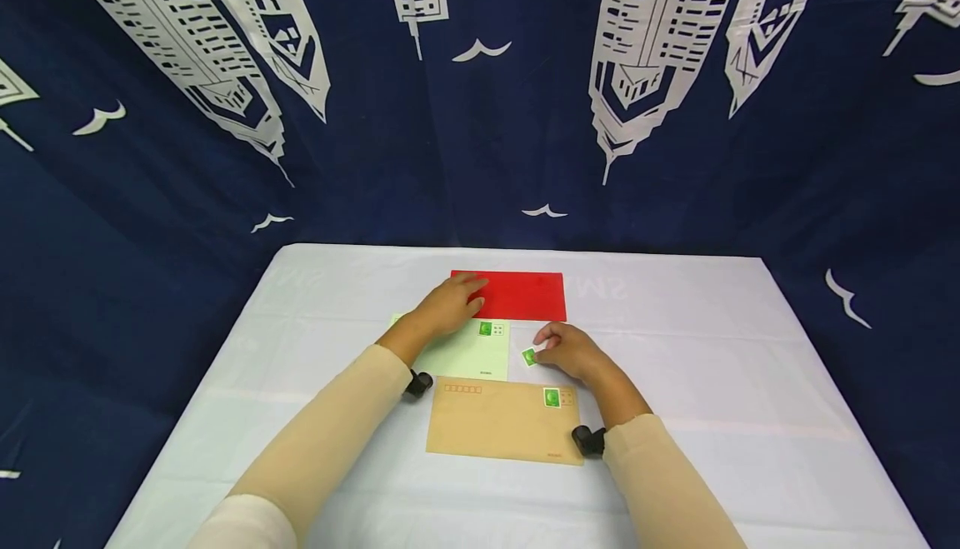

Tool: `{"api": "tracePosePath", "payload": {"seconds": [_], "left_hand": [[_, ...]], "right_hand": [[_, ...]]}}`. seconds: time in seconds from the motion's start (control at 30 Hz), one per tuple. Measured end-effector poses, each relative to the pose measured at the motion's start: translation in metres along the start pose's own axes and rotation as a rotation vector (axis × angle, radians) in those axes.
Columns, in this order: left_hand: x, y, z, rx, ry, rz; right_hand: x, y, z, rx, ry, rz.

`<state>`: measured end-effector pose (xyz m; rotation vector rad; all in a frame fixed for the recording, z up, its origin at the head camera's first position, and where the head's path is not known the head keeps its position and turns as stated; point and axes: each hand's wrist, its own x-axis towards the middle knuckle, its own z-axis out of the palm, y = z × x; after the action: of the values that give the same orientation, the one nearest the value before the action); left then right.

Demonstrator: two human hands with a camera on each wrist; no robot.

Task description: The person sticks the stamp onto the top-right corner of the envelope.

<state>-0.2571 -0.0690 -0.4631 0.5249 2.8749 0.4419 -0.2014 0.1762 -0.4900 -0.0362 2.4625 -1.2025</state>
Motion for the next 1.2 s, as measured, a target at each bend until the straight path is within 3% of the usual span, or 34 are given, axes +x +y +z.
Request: {"api": "tracePosePath", "payload": {"seconds": [0.1, 0.3, 0.8, 1.2], "left_hand": [[0.005, 0.0, 0.001, -0.041, -0.013, -0.021], [0.01, -0.002, 0.0, -0.033, -0.051, -0.037], [0.016, -0.006, 0.006, 0.036, -0.123, -0.035], [0.016, 0.0, 0.005, 0.124, -0.126, -0.031]], "right_hand": [[0.0, 0.001, 0.0, -0.02, 0.004, -0.001], [0.0, 0.0, 0.001, -0.007, 0.014, -0.006], [0.001, 0.006, 0.002, -0.015, 0.012, -0.04], [0.001, 0.006, 0.002, -0.023, 0.013, -0.058]]}}
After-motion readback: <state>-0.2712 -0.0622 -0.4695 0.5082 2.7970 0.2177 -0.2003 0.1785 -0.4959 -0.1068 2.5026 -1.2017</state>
